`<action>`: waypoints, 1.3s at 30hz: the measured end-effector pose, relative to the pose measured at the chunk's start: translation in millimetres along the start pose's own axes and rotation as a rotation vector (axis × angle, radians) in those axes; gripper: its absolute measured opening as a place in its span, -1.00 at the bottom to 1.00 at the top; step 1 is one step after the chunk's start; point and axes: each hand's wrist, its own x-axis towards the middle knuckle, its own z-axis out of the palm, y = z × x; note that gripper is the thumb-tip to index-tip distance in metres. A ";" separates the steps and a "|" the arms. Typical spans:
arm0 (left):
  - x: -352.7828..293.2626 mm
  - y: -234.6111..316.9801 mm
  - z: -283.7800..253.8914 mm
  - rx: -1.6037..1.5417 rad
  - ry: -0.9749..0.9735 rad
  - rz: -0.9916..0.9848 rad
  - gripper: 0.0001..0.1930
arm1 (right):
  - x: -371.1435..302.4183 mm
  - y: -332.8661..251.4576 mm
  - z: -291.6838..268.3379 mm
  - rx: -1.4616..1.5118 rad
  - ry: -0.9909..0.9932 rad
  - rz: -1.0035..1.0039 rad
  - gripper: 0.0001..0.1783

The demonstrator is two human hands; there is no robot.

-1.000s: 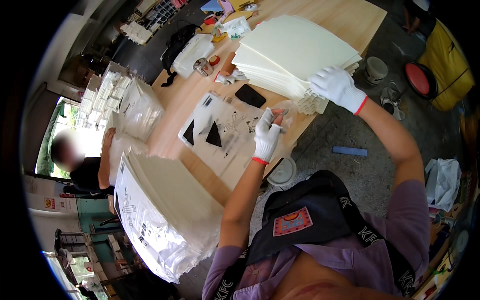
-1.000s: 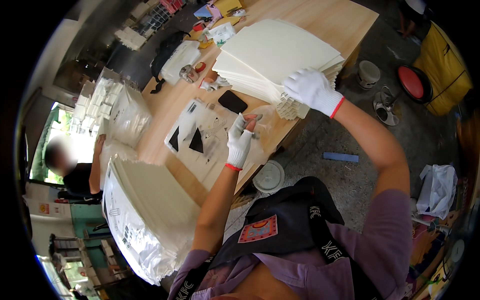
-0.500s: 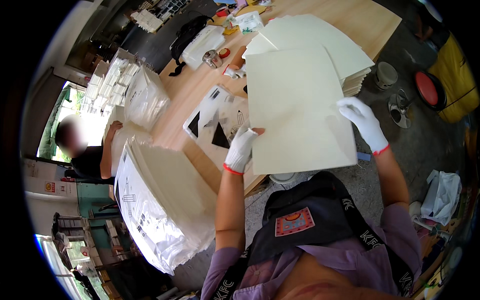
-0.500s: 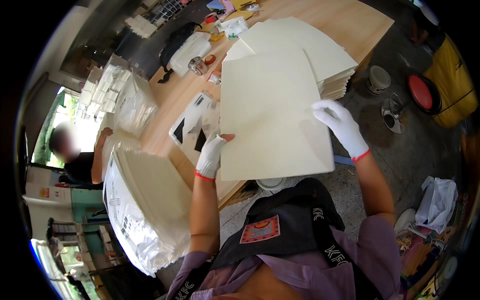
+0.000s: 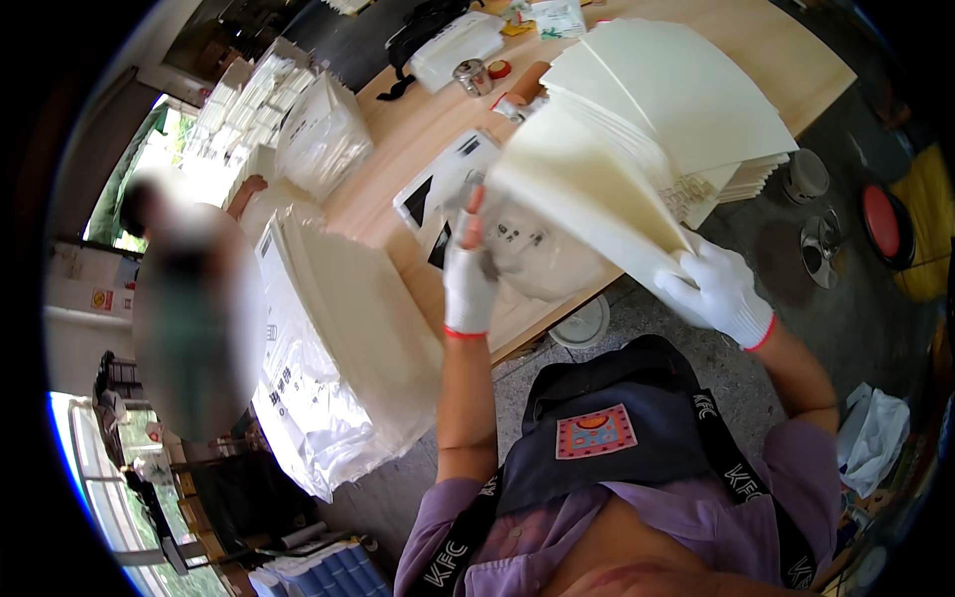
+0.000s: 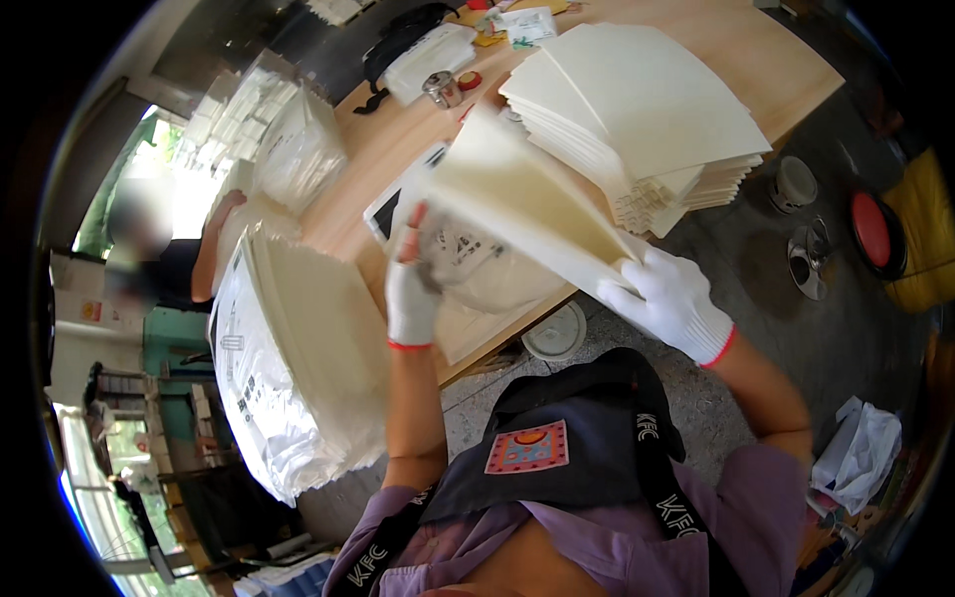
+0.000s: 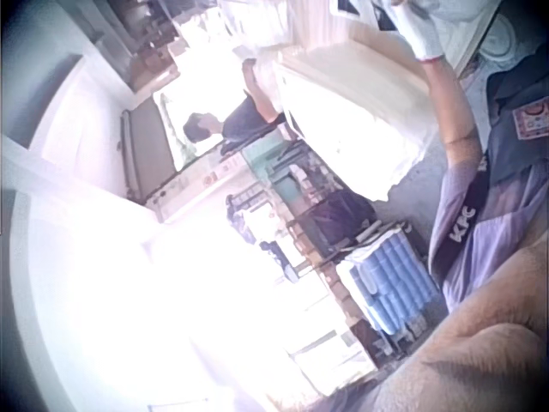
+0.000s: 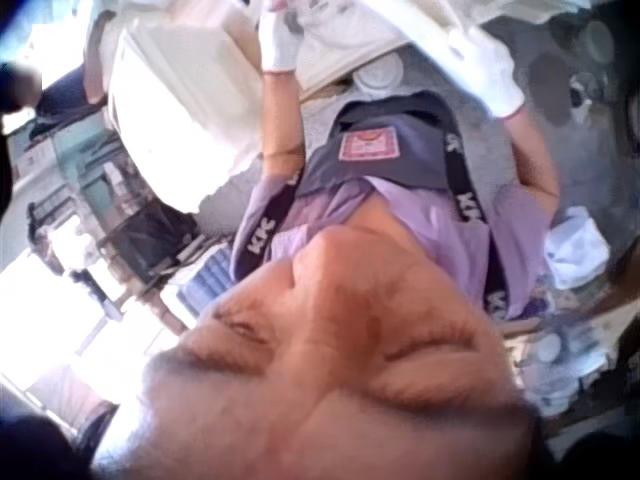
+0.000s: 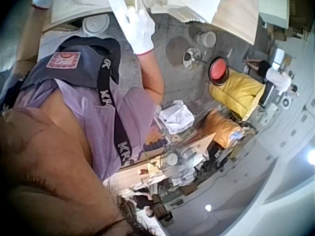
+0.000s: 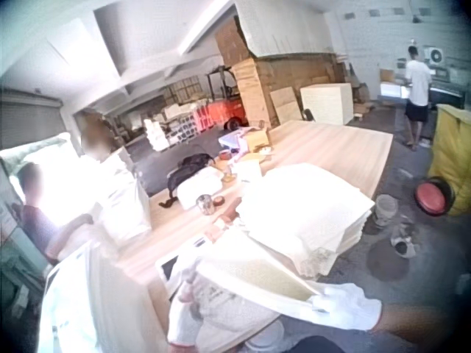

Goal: The person repeatedly picks up stacks of white paper sheets from a table, places them into clear plastic bags, and sets the filled bags aside. The process is continuous and repetitive, with the person handling the paper and bags by hand.

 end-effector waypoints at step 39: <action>-172.1 -163.3 -111.9 1.020 0.749 0.107 -0.85 | -13.1 -9.7 136.1 -0.316 -0.395 0.035 -0.89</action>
